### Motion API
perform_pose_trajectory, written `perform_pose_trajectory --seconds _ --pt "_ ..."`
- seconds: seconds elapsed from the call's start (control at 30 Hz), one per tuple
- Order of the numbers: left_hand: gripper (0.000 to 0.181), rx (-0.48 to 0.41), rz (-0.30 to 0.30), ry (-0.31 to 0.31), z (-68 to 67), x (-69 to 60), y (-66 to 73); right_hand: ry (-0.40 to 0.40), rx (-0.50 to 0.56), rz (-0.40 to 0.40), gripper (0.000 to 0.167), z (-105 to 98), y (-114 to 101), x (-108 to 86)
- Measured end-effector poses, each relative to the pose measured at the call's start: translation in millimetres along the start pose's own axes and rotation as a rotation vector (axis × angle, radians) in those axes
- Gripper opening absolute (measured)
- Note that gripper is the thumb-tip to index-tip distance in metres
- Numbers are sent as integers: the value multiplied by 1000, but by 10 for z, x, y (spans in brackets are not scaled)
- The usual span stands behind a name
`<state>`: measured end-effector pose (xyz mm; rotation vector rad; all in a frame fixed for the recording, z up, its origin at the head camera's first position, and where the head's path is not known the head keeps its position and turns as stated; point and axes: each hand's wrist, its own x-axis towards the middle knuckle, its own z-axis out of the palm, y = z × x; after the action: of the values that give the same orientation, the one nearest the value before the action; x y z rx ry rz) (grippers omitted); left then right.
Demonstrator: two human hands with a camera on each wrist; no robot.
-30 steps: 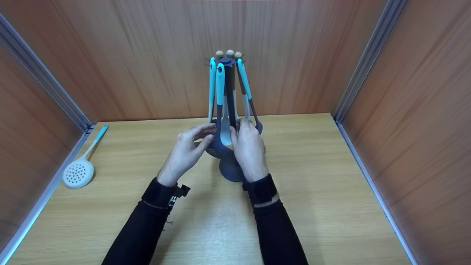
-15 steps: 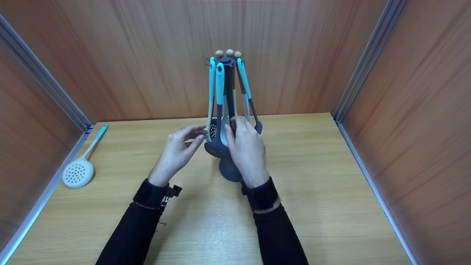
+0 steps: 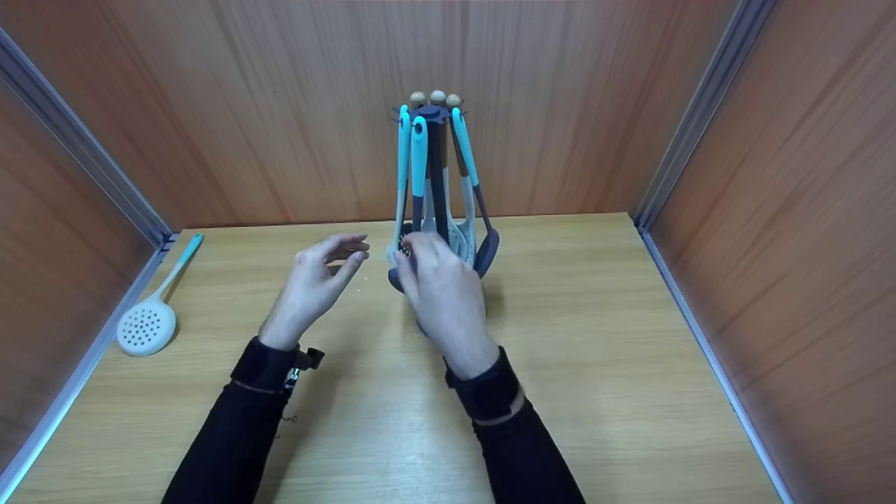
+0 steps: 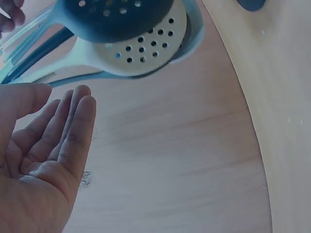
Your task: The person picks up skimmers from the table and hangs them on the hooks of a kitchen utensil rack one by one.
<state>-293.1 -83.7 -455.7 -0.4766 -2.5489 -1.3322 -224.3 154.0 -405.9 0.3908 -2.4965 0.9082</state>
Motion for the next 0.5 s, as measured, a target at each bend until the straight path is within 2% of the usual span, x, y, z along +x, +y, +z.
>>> perform_pose_trajectory --seconds 0.27,0.5 --pt "35 14 -7 20 -193 -21 -180 -84 -61 -196 31 188 -54 -46" --pt "37 36 -26 29 -374 -34 -370 -196 -116 -245 42 351 -26 -54"
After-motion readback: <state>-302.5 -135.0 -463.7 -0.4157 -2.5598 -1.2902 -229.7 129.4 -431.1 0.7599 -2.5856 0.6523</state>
